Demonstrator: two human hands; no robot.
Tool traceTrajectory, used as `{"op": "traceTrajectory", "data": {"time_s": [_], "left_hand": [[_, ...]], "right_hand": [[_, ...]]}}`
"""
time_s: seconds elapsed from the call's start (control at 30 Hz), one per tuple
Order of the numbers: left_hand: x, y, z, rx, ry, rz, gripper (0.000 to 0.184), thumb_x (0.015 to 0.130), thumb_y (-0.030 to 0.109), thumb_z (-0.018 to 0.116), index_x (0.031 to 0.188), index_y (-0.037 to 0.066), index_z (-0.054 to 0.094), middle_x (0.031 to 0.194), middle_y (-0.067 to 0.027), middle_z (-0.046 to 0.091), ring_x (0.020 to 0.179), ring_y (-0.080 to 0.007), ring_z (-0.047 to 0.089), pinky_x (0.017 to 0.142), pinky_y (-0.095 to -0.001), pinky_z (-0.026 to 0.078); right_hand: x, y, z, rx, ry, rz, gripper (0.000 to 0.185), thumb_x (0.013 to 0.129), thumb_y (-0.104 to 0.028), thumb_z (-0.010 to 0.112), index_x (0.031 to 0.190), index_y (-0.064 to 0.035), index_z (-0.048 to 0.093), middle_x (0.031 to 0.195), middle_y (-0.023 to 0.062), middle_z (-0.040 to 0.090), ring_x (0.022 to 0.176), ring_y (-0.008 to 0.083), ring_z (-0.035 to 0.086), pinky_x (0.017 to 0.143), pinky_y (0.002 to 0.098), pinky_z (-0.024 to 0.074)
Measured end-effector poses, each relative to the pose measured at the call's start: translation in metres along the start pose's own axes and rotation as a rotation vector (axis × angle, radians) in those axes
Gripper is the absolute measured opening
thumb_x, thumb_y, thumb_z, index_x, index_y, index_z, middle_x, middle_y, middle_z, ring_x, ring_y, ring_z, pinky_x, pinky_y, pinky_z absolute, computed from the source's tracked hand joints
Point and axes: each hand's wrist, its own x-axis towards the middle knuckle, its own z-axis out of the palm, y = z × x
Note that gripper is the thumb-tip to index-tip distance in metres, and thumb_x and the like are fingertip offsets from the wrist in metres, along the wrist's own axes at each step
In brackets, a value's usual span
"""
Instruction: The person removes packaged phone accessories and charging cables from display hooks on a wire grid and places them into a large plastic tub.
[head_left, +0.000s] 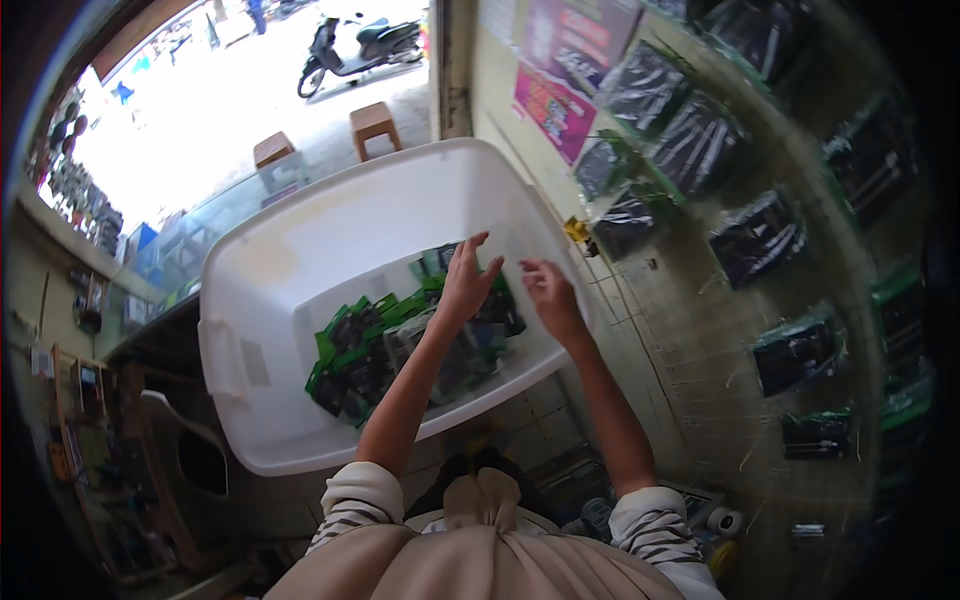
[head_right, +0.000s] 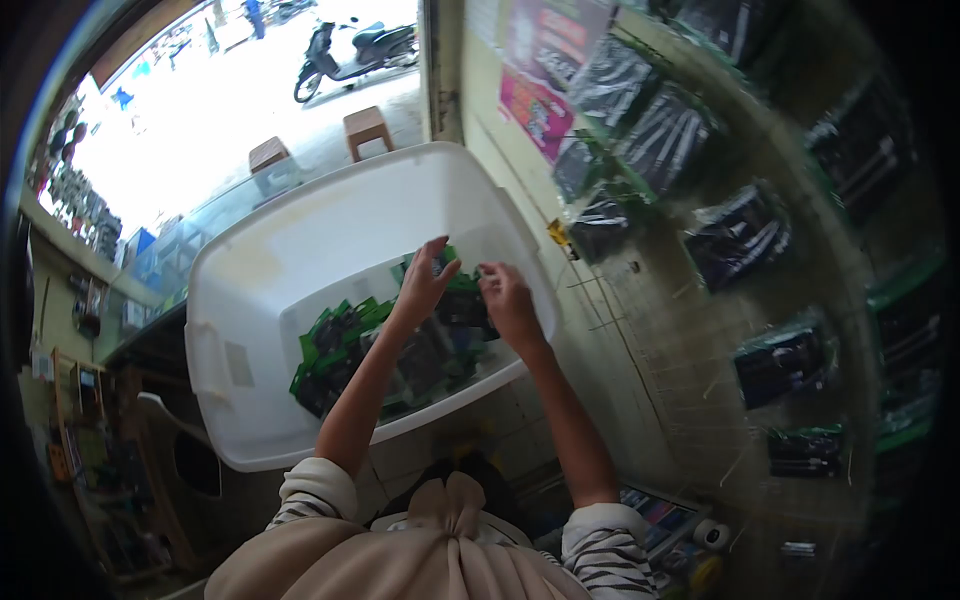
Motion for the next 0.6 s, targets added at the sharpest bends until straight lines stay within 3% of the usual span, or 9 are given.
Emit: {"op": "traceTrajectory", "data": {"time_s": [0.07, 0.23, 0.4, 0.6], "left_hand": [[0.019, 0.047, 0.017, -0.266, -0.014, 0.125, 0.046, 0.077, 0.02, 0.057, 0.116, 0.003, 0.038, 0.114, -0.0158, 0.043, 0.109, -0.0282, 0.04, 0.089, -0.0384, 0.034], [0.062, 0.092, 0.093, -0.527, -0.067, 0.241, 0.041, 0.079, 0.019, 0.055, 0.115, 0.006, 0.039, 0.115, -0.0107, 0.043, 0.11, -0.0243, 0.04, 0.09, -0.0403, 0.033], [0.106, 0.07, 0.176, -0.507, -0.034, 0.252, 0.042, 0.081, 0.014, 0.052, 0.117, 0.001, 0.036, 0.116, -0.0155, 0.04, 0.11, -0.0258, 0.038, 0.093, -0.0341, 0.029], [0.133, 0.047, 0.225, -0.44, -0.115, 0.273, 0.049, 0.079, 0.007, 0.051, 0.122, 0.002, 0.029, 0.121, -0.0182, 0.036, 0.117, -0.0281, 0.031, 0.095, -0.0345, 0.027]], "right_hand": [[0.0, -0.004, -0.046, 0.054, 0.238, -0.062, 0.022, 0.08, -0.008, 0.046, 0.101, -0.001, 0.05, 0.094, 0.0126, 0.053, 0.085, 0.0197, 0.054, 0.072, 0.0304, 0.0445], [0.006, 0.037, -0.109, 0.077, 0.685, -0.08, 0.027, 0.083, -0.012, 0.044, 0.108, -0.0016, 0.044, 0.105, 0.0122, 0.048, 0.091, 0.0212, 0.05, 0.079, 0.0328, 0.0419], [0.027, 0.106, -0.115, -0.138, 0.81, -0.009, 0.05, 0.082, -0.02, 0.048, 0.122, -0.0011, 0.024, 0.116, 0.021, 0.029, 0.108, 0.032, 0.034, 0.091, 0.0421, 0.029], [0.053, 0.137, -0.115, -0.081, 0.832, 0.018, 0.052, 0.081, -0.019, 0.049, 0.122, 0.0005, 0.023, 0.116, 0.0221, 0.029, 0.107, 0.0325, 0.034, 0.09, 0.0419, 0.0291]]}}
